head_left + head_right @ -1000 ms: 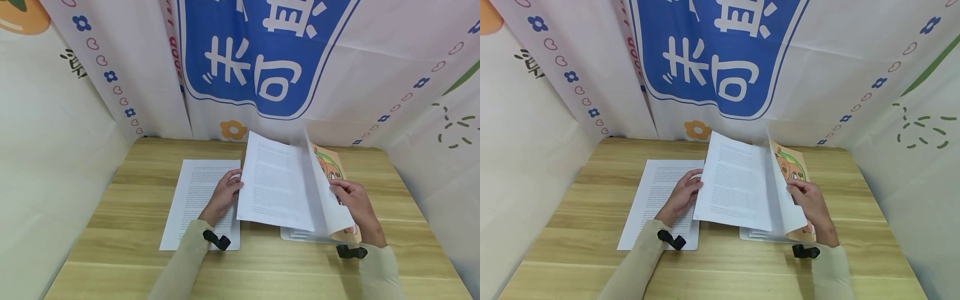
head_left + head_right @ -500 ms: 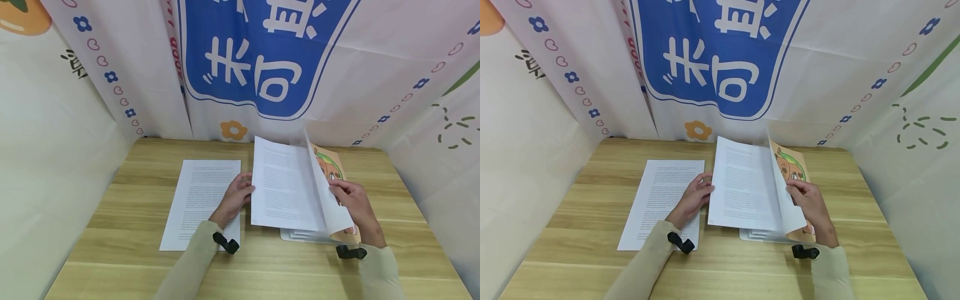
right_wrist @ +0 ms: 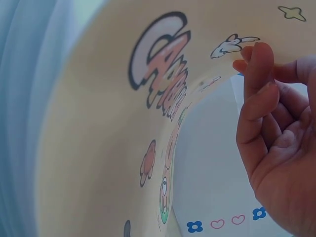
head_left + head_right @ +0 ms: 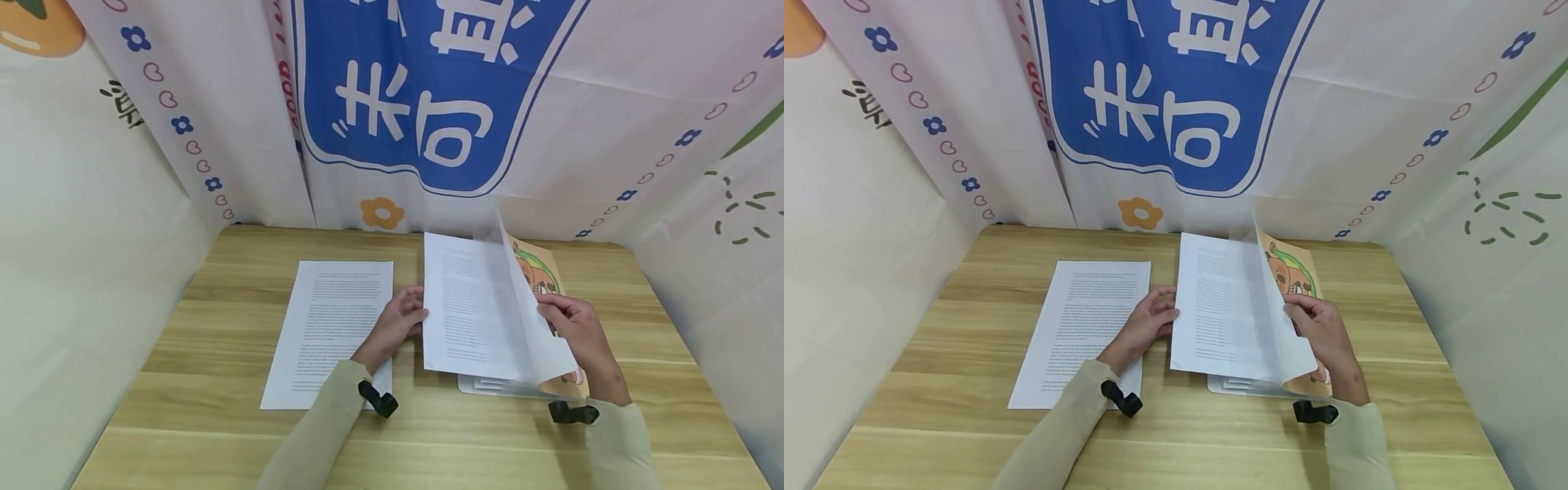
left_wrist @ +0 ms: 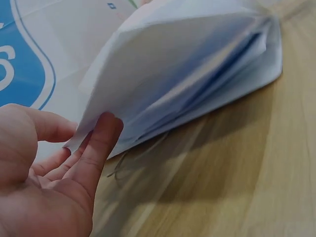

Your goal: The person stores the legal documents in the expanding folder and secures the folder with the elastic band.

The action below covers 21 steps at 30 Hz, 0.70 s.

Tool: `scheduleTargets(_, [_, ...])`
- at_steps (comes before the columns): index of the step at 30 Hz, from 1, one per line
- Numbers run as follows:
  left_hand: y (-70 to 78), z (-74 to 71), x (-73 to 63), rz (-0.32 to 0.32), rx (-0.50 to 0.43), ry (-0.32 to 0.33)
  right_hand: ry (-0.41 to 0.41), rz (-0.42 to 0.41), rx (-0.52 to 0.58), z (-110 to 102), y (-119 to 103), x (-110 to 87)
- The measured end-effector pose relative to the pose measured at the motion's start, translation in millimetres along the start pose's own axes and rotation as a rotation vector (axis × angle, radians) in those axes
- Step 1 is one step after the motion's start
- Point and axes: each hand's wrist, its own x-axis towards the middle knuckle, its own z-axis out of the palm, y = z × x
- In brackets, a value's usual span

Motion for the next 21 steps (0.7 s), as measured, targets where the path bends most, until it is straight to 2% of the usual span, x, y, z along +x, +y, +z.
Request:
scheduleTargets(5, [-1.0, 1.3, -0.5, -0.012, 0.121, -0.03, 0.004, -0.007, -0.002, 0.1, 0.7, 0.6])
scheduleTargets(10, [0.5, 3.1, -0.9, -0.007, 0.147, -0.099, 0.001, -0.021, 0.014, 1.9, 0.9, 1.2])
scheduleTargets(15, [0.3, 5.3, 1.7, 0.026, 0.147, -0.152, 0.009, -0.03, 0.003, 3.0, 1.3, 1.3])
scheduleTargets(21, [0.8, 10.2, 4.9, 0.08, 0.186, -0.17, 0.003, -0.01, -0.003, 3.4, 0.9, 1.1])
